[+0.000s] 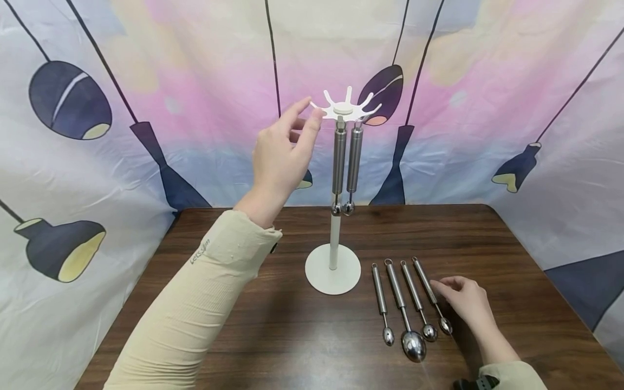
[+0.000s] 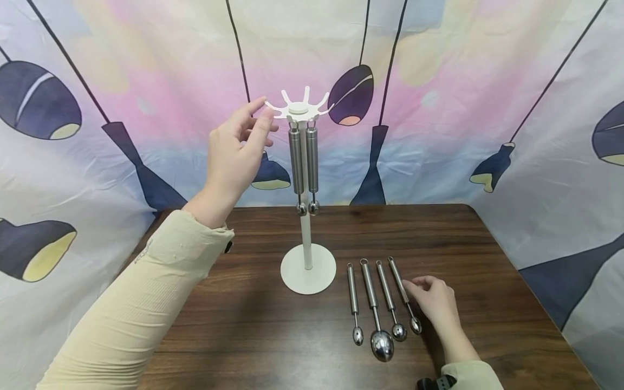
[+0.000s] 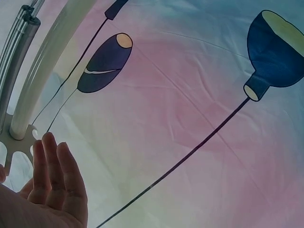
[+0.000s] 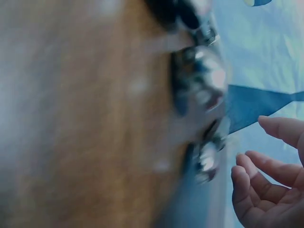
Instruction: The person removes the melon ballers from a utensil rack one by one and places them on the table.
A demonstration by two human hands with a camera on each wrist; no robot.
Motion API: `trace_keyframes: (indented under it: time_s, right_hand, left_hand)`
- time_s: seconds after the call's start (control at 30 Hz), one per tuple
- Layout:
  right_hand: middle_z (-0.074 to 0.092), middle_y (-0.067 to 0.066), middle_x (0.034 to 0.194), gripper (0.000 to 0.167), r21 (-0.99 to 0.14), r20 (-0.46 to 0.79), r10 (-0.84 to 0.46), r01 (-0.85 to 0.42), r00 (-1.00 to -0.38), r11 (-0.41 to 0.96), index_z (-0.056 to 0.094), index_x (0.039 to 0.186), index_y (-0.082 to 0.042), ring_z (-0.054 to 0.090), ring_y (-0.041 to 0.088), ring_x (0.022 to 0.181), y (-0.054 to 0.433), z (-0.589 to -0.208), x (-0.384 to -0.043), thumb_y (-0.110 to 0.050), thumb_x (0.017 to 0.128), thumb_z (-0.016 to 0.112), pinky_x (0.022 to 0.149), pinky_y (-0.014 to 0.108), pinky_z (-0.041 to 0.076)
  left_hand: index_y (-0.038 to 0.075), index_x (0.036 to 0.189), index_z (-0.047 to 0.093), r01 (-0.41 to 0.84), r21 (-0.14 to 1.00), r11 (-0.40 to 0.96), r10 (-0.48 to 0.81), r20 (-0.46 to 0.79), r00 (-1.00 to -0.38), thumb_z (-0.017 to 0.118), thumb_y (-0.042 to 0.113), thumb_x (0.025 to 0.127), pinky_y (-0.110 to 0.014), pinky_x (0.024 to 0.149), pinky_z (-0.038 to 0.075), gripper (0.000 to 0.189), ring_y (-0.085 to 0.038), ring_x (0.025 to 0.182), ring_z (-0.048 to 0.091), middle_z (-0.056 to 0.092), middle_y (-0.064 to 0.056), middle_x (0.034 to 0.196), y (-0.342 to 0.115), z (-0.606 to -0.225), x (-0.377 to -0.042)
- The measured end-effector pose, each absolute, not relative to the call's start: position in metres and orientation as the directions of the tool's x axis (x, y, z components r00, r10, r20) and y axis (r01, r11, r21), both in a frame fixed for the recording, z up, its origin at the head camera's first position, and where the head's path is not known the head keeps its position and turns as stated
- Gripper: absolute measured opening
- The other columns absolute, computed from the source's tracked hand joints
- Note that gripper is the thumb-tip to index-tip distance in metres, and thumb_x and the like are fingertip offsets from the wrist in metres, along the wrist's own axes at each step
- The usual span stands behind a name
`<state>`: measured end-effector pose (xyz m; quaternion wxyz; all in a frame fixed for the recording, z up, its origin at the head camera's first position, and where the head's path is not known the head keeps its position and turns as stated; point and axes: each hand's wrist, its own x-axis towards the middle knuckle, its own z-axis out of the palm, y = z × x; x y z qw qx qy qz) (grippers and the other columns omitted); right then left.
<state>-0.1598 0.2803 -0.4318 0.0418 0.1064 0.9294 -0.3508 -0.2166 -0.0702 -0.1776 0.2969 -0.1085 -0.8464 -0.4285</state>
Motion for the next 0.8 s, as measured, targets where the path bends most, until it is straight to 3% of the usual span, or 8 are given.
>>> trace_keyframes:
  time_s: [0.07, 0.13, 0.27, 0.43, 0.7, 0.8]
  right_hand:
    - [0.070, 0.022, 0.113, 0.058, -0.657, -0.114, 0.169, 0.202, -0.979, 0.727, 0.066, 0.120, 0.001, 0.064, 0.037, 0.102, 0.276, -0.427, -0.161, -0.051, 0.094, 0.061, 0.081, 0.044, 0.051]
    - [0.068, 0.023, 0.118, 0.058, -0.683, -0.081, 0.169, 0.178, -0.982, 0.709, 0.066, 0.122, 0.000, 0.066, 0.033, 0.099, 0.270, -0.420, -0.161, -0.051, 0.094, 0.061, 0.079, 0.040, 0.052]
    - [0.071, 0.018, 0.111, 0.057, -0.757, -0.018, 0.171, 0.125, -0.985, 0.641, 0.065, 0.124, -0.002, 0.068, 0.010, 0.079, 0.259, -0.407, -0.164, -0.049, 0.093, 0.064, 0.066, 0.023, 0.052]
    - [0.075, 0.015, 0.105, 0.050, -0.846, 0.074, 0.156, 0.021, -0.985, 0.532, 0.065, 0.122, 0.000, 0.067, -0.002, 0.074, 0.245, -0.390, -0.166, -0.041, 0.094, 0.067, 0.068, 0.020, 0.056]
    - [0.069, -0.025, 0.086, 0.041, -0.889, 0.204, 0.126, -0.130, -0.971, 0.438, 0.064, 0.124, -0.004, 0.067, -0.004, 0.078, 0.222, -0.365, -0.164, -0.031, 0.094, 0.068, 0.071, 0.013, 0.053]
    - [0.067, -0.028, 0.087, 0.040, -0.900, 0.225, 0.112, -0.163, -0.968, 0.404, 0.064, 0.125, -0.005, 0.067, -0.003, 0.081, 0.212, -0.356, -0.164, -0.029, 0.094, 0.069, 0.072, 0.014, 0.053]
  left_hand:
    - [0.026, 0.141, 0.057, 0.442, 0.659, 0.608, -0.066, 0.597, -0.799, 0.049, 0.047, 0.101, -0.034, 0.079, 0.051, 0.046, -0.012, 0.089, 0.070, 0.075, 0.000, 0.111, -0.070, -0.178, -0.217]
    - [0.026, 0.142, 0.056, 0.444, 0.660, 0.606, -0.063, 0.596, -0.800, 0.048, 0.046, 0.101, -0.034, 0.078, 0.050, 0.046, -0.012, 0.089, 0.070, 0.075, 0.000, 0.110, -0.070, -0.179, -0.217]
    - [0.026, 0.142, 0.056, 0.447, 0.661, 0.603, -0.062, 0.597, -0.799, 0.048, 0.046, 0.102, -0.034, 0.078, 0.050, 0.046, -0.013, 0.089, 0.070, 0.075, -0.001, 0.110, -0.070, -0.179, -0.218]
    - [0.026, 0.142, 0.056, 0.452, 0.665, 0.594, -0.063, 0.599, -0.798, 0.048, 0.046, 0.102, -0.034, 0.078, 0.051, 0.045, -0.013, 0.089, 0.070, 0.075, -0.001, 0.110, -0.069, -0.180, -0.218]
    - [0.028, 0.142, 0.055, 0.448, 0.673, 0.589, -0.067, 0.593, -0.802, 0.048, 0.048, 0.101, -0.035, 0.079, 0.050, 0.046, -0.012, 0.090, 0.070, 0.074, 0.000, 0.112, -0.069, -0.179, -0.217]
    - [0.028, 0.142, 0.055, 0.452, 0.673, 0.585, -0.067, 0.596, -0.800, 0.048, 0.047, 0.101, -0.035, 0.079, 0.051, 0.046, -0.012, 0.090, 0.070, 0.074, -0.001, 0.113, -0.069, -0.179, -0.218]
